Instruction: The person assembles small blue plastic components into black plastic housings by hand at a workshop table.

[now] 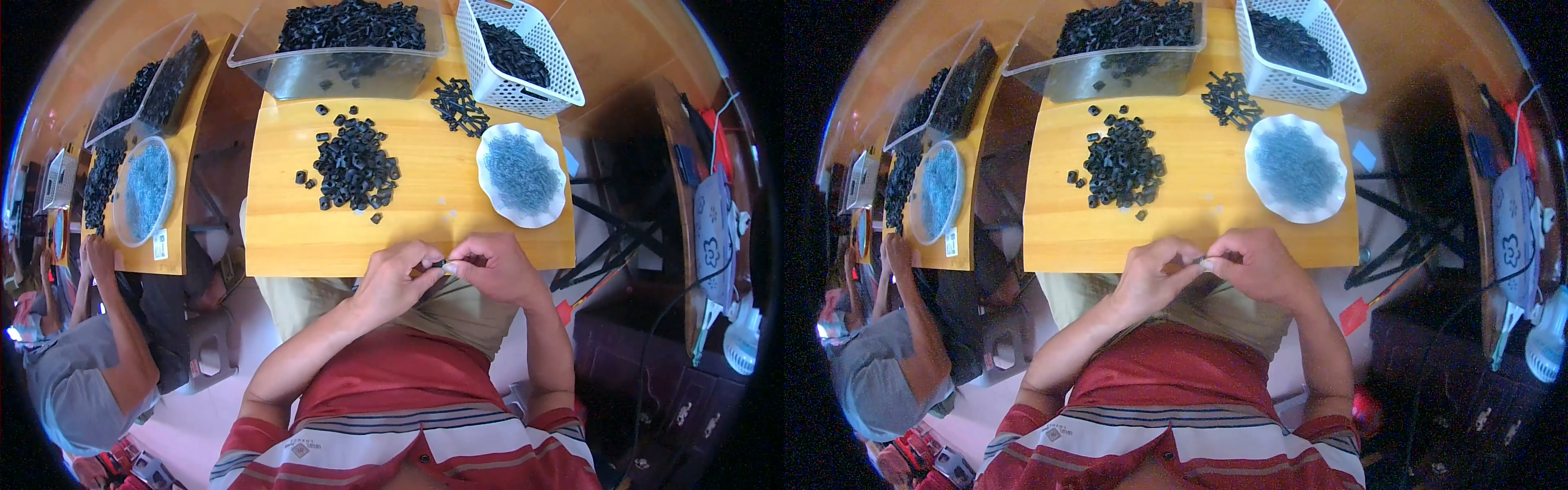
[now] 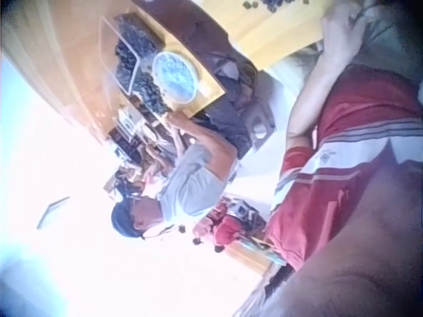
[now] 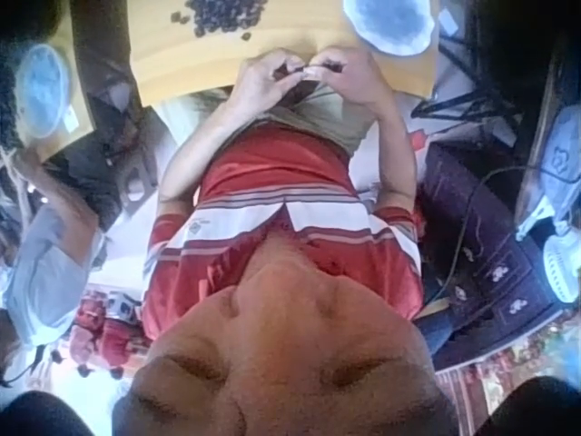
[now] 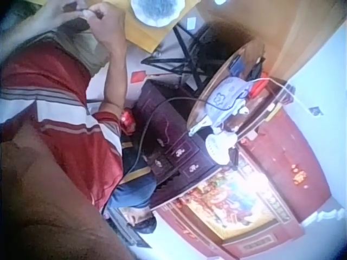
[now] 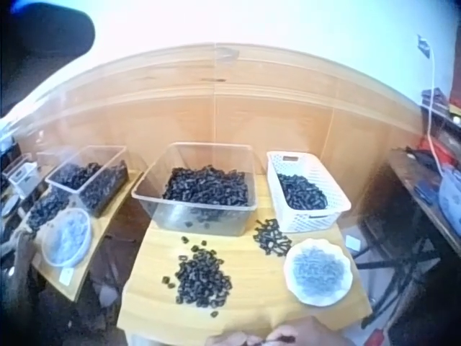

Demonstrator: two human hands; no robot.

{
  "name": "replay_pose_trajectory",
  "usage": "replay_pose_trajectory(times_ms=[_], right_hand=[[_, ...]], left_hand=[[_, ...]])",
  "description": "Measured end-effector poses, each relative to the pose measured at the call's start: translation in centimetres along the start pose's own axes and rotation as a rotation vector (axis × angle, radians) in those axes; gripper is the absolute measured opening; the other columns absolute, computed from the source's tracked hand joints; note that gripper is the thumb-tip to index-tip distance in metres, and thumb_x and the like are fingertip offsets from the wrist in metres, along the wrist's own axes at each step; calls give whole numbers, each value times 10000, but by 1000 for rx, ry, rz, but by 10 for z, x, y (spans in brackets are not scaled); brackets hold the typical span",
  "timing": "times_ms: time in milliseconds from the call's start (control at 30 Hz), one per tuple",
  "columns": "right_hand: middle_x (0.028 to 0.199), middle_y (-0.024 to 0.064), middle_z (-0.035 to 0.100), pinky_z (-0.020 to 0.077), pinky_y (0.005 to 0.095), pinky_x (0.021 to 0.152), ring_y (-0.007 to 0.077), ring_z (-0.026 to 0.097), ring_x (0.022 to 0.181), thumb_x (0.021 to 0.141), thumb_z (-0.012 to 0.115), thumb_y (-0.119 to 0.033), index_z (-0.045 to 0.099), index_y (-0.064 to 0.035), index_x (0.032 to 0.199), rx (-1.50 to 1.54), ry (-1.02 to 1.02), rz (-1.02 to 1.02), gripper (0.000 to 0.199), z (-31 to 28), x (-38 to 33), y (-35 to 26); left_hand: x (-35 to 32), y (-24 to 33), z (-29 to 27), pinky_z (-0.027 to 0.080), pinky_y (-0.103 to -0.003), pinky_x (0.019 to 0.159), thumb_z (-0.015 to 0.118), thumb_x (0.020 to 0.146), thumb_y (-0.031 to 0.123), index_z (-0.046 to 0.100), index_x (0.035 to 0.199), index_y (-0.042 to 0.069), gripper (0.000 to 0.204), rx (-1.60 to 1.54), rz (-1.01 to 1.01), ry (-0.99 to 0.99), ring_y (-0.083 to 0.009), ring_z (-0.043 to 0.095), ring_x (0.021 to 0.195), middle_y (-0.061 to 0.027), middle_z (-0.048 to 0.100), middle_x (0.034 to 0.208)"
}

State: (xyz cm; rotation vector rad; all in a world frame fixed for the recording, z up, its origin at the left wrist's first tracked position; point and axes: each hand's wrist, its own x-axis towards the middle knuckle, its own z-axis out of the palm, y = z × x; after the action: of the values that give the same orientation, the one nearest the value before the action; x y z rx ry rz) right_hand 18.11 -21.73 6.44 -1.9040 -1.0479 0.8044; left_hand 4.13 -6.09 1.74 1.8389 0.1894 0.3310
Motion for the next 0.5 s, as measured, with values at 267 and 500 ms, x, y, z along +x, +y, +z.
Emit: replay_pose_trajectory(times_ms=[267,500], right_hand=[[722,13,650,444,242,569,54,544,639,868,745,-107,707,4,889,22,-21,52,119,13,9,4],[736,39,669,492,281,609,92,609,681,856,747,-149,683,2,869,264,-152,182,164,21,22,15]], left_hand=[[-8,-5,-10,546,-328,647,739,831,23,710,989,6,161,-73,-42,21,-244,683,729,-122,694,855],[-9,-5,-17,544,-324,647,740,820,15,714,981,13,163,39,70,30,-248,684,731,-127,692,850]])
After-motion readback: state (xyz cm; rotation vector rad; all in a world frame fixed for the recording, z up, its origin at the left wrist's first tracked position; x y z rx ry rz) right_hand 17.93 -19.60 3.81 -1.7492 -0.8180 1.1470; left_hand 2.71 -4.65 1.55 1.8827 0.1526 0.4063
